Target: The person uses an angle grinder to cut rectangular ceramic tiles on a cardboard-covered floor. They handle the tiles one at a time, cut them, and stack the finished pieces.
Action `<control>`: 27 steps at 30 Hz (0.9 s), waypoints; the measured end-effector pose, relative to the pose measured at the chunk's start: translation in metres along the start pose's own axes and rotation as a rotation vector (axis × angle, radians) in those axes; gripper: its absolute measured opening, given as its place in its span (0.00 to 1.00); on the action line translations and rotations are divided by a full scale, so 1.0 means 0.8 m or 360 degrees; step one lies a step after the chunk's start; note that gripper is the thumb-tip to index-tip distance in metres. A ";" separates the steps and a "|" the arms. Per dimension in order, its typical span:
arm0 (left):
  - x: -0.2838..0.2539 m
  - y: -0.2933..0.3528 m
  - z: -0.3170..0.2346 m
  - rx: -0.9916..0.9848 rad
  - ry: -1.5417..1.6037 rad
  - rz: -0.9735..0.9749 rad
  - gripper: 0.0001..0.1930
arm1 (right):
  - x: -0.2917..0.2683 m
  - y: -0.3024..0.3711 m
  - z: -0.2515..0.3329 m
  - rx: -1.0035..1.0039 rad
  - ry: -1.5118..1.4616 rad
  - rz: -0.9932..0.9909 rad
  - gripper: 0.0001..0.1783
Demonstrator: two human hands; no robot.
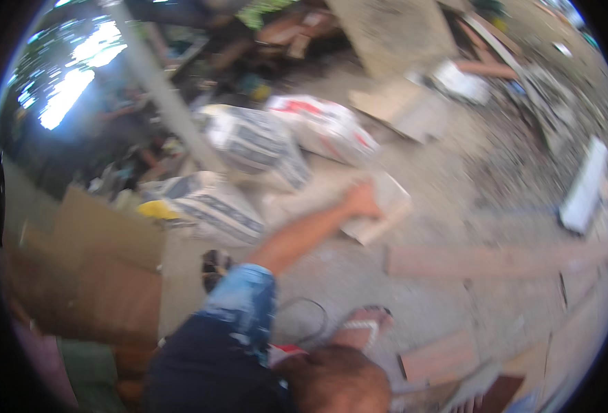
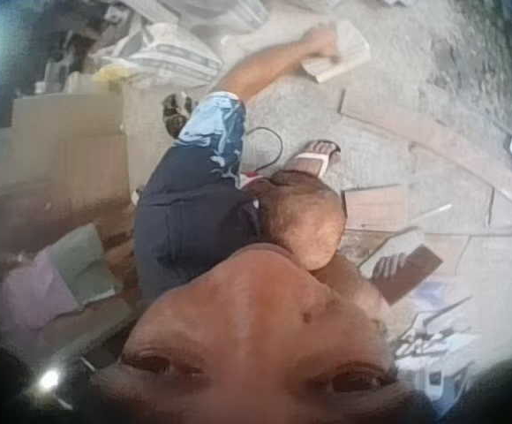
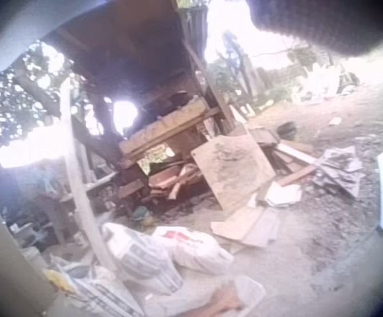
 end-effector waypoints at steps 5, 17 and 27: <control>-0.023 0.017 0.009 -0.0041 0.0067 0.0149 0.69 | -0.021 0.059 0.022 -0.0167 -0.0049 -0.0094 0.21; -0.015 0.040 -0.026 -0.0091 0.0047 -0.0005 0.66 | -0.038 0.103 -0.010 -0.0303 -0.0196 -0.0182 0.21; -0.006 0.023 -0.012 -0.0132 0.0179 0.0034 0.80 | -0.046 0.103 -0.013 -0.0323 -0.0222 -0.0183 0.21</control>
Point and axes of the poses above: each hand's wrist, its own y-axis away from the middle knuckle, its own x-axis out of the palm, z = x × y, the point moved 1 cm from there along -y, towards the middle knuckle, and after that the axes turned 3 degrees about z, right-handed, at the moved point
